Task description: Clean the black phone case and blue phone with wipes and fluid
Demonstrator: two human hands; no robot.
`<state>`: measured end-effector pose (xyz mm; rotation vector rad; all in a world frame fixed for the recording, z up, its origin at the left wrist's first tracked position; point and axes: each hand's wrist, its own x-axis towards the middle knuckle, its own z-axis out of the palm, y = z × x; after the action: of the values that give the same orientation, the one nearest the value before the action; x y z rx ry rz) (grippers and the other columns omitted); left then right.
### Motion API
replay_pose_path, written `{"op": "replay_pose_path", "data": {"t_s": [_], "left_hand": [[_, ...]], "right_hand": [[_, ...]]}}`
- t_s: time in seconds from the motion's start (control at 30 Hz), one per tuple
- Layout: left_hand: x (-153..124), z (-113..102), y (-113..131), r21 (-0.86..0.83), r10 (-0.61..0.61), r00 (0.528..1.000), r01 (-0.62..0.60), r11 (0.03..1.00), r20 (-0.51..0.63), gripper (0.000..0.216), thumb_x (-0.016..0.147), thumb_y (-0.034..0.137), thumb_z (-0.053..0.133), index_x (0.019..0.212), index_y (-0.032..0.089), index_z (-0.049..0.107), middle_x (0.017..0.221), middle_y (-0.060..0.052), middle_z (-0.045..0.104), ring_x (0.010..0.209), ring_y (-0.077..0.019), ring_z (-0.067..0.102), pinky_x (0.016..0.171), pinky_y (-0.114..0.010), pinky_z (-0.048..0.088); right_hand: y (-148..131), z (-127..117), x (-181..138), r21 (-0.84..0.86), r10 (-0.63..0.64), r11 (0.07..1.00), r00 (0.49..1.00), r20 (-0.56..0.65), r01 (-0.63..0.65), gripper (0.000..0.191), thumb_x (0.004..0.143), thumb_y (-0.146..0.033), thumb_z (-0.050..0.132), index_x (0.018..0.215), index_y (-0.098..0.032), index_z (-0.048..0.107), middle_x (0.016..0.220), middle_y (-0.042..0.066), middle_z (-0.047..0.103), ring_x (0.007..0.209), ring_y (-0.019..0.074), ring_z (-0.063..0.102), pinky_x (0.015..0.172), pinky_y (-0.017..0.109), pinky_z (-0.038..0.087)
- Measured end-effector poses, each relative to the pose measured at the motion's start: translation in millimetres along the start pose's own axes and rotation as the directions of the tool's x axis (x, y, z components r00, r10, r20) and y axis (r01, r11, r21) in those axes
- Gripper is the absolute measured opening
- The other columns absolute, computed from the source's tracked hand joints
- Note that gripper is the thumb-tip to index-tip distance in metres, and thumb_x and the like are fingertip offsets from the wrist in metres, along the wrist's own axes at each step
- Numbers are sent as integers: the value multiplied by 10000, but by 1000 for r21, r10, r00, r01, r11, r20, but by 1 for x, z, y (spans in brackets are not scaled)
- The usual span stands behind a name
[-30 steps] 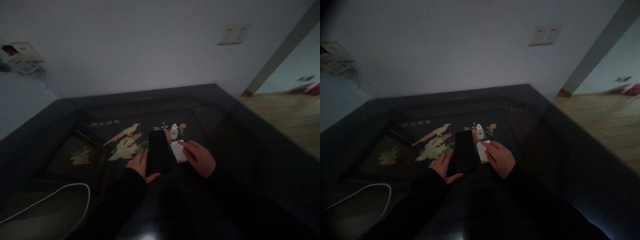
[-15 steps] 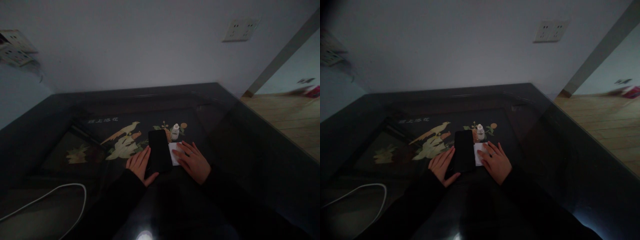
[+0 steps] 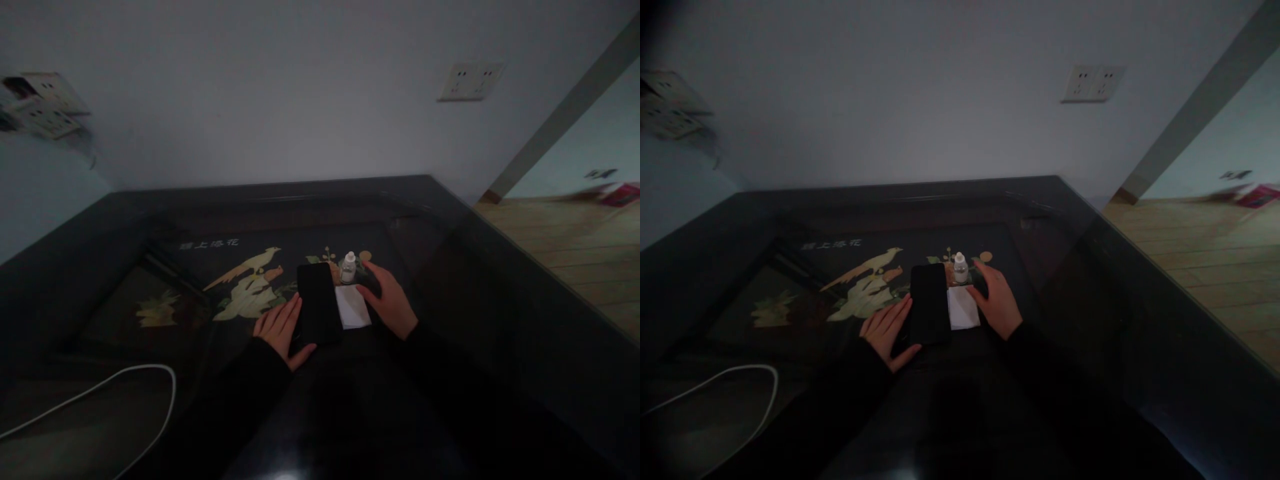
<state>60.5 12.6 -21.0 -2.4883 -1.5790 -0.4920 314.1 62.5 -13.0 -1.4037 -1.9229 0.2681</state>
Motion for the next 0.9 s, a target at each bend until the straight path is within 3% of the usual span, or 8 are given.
{"op": "replay_pose_path", "data": {"t_s": [0.17, 0.33, 0.77, 0.9], "left_hand": [[0, -1, -1, -7, -7, 1000, 7, 1000, 12, 725, 683, 494, 512, 1290, 113, 403, 1355, -22, 399, 1108, -220, 437, 906, -353, 293], [-1, -1, -2, -17, -2, 1000, 3, 1000, 24, 730, 680, 483, 516, 1297, 115, 392, 1358, -24, 395, 1116, -219, 431, 913, -353, 292], [-2, -5, -1, -73, -18, 999, 22, 997, 49, 723, 681, 462, 511, 1310, 136, 366, 1366, -36, 388, 1160, -218, 407, 938, -353, 295], [-1, -1, -3, -255, -49, 999, 52, 966, 19, 716, 690, 434, 513, 1325, 150, 342, 1334, -61, 435, 1165, -248, 401, 940, -405, 307]], "right_hand": [[14, 18, 31, 60, 15, 998, 999, -29, -13, 453, 731, -315, 628, 1153, -193, 518, 1065, 85, 609, 990, 231, 562, 863, 400, 438], [13, 21, 34, 110, -3, 994, 1000, -21, 5, 308, 703, -295, 655, 993, -202, 604, 972, 59, 648, 916, 217, 597, 810, 366, 458], [14, 17, 27, 254, 26, 967, 1000, -7, -23, 382, 660, -287, 694, 1012, -175, 596, 980, 78, 640, 915, 217, 586, 835, 378, 440], [8, 12, 26, 342, 53, 939, 999, -8, -47, 456, 656, -327, 700, 1073, -196, 569, 1002, 59, 633, 929, 204, 585, 851, 371, 438]]}}
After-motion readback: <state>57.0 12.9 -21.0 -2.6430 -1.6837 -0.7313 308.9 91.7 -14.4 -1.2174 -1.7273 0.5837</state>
